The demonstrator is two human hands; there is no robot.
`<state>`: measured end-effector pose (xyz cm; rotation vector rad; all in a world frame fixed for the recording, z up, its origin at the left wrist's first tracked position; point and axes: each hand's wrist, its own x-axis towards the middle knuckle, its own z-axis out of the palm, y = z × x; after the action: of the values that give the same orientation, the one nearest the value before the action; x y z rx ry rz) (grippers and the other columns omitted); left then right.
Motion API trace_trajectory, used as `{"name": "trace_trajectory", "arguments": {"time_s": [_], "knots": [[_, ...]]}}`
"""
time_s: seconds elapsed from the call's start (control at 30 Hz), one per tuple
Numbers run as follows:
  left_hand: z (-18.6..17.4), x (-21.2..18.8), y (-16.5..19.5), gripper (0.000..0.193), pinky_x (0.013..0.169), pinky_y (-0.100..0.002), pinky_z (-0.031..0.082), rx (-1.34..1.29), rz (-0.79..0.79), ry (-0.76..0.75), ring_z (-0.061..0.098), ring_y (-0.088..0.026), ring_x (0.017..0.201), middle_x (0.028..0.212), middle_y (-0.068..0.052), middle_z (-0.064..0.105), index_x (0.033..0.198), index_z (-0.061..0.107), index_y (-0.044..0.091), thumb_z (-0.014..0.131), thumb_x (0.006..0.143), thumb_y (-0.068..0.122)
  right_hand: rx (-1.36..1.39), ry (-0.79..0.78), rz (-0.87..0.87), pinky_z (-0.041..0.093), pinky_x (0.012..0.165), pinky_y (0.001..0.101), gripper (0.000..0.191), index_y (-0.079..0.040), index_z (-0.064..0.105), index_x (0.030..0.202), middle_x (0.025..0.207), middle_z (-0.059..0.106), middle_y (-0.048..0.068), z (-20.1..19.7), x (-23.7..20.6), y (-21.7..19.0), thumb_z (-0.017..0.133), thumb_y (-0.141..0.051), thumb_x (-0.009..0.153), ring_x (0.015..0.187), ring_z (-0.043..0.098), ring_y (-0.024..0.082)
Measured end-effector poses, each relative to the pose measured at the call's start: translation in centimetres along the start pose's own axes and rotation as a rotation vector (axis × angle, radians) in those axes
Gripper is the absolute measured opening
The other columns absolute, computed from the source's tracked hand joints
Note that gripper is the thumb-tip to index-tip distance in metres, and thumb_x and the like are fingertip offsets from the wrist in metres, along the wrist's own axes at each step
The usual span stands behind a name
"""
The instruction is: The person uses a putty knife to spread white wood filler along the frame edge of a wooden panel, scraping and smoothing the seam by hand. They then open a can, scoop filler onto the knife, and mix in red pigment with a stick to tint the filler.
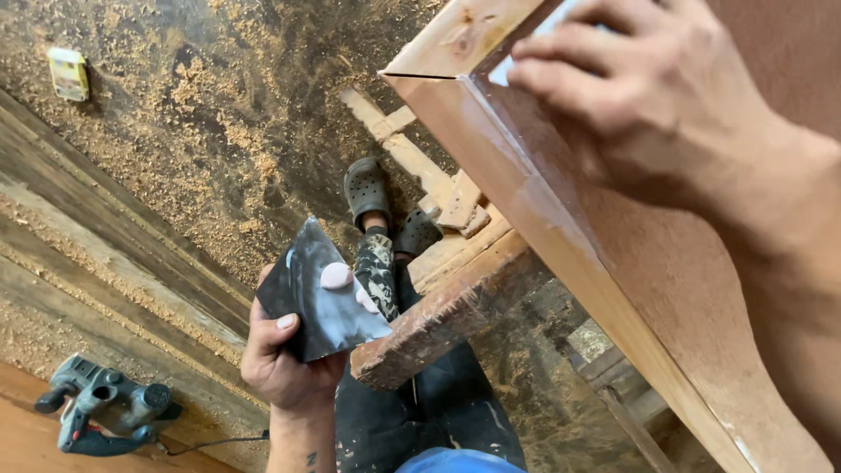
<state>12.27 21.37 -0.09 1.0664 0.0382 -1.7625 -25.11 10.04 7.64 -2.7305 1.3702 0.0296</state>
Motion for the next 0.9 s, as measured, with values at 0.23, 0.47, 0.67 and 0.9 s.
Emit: {"name": "trace_trajectory", "arguments": {"time_s": [0.23, 0.47, 0.67, 0.9], "knots": [[-1.5, 1.2, 1.5, 0.062, 0.110, -0.050, 0.050, -0.046, 0.010, 0.064, 0.065, -0.039, 0.118, 0.127, -0.025, 0.063, 0.137, 0.050, -0.009, 0.052, 0.078, 0.010, -0.058, -0.117, -0.046, 0.051, 0.099, 0.0468, 0.029, -0.010, 0.075, 0.124, 0.129, 0.074, 0.003, -0.6, 4.6, -0.3, 0.069, -0.011, 0.096, 0.120, 0.064, 0.021], [-1.8, 1.5, 1.1, 0.060, 0.109, -0.049, 0.051, -0.100, 0.001, 0.034, 0.065, -0.038, 0.118, 0.127, -0.024, 0.063, 0.138, 0.050, -0.009, 0.052, 0.081, 0.009, -0.113, -0.153, -0.056, 0.048, 0.097, 0.0557, 0.038, -0.012, 0.075, 0.126, 0.128, 0.073, 0.001, -0.6, 4.9, -1.2, 0.071, -0.010, 0.088, 0.118, 0.063, 0.020], [-1.1, 1.5, 0.0, 0.061, 0.112, -0.049, 0.051, -0.090, 0.007, 0.051, 0.065, -0.038, 0.120, 0.127, -0.024, 0.063, 0.138, 0.050, -0.010, 0.052, 0.080, 0.009, -0.104, -0.185, -0.058, 0.048, 0.095, 0.0573, 0.036, -0.011, 0.074, 0.123, 0.126, 0.072, 0.001, -0.2, 3.3, -1.4, 0.070, -0.016, 0.088, 0.117, 0.062, 0.019], [-1.4, 1.0, -0.5, 0.062, 0.112, -0.051, 0.050, -0.056, 0.008, 0.038, 0.064, -0.040, 0.120, 0.129, -0.025, 0.063, 0.140, 0.050, -0.009, 0.052, 0.080, 0.009, -0.097, -0.213, -0.035, 0.048, 0.095, 0.0577, 0.035, -0.012, 0.073, 0.123, 0.125, 0.072, 0.000, -0.2, 1.5, -1.8, 0.067, -0.016, 0.089, 0.117, 0.062, 0.020]]}}
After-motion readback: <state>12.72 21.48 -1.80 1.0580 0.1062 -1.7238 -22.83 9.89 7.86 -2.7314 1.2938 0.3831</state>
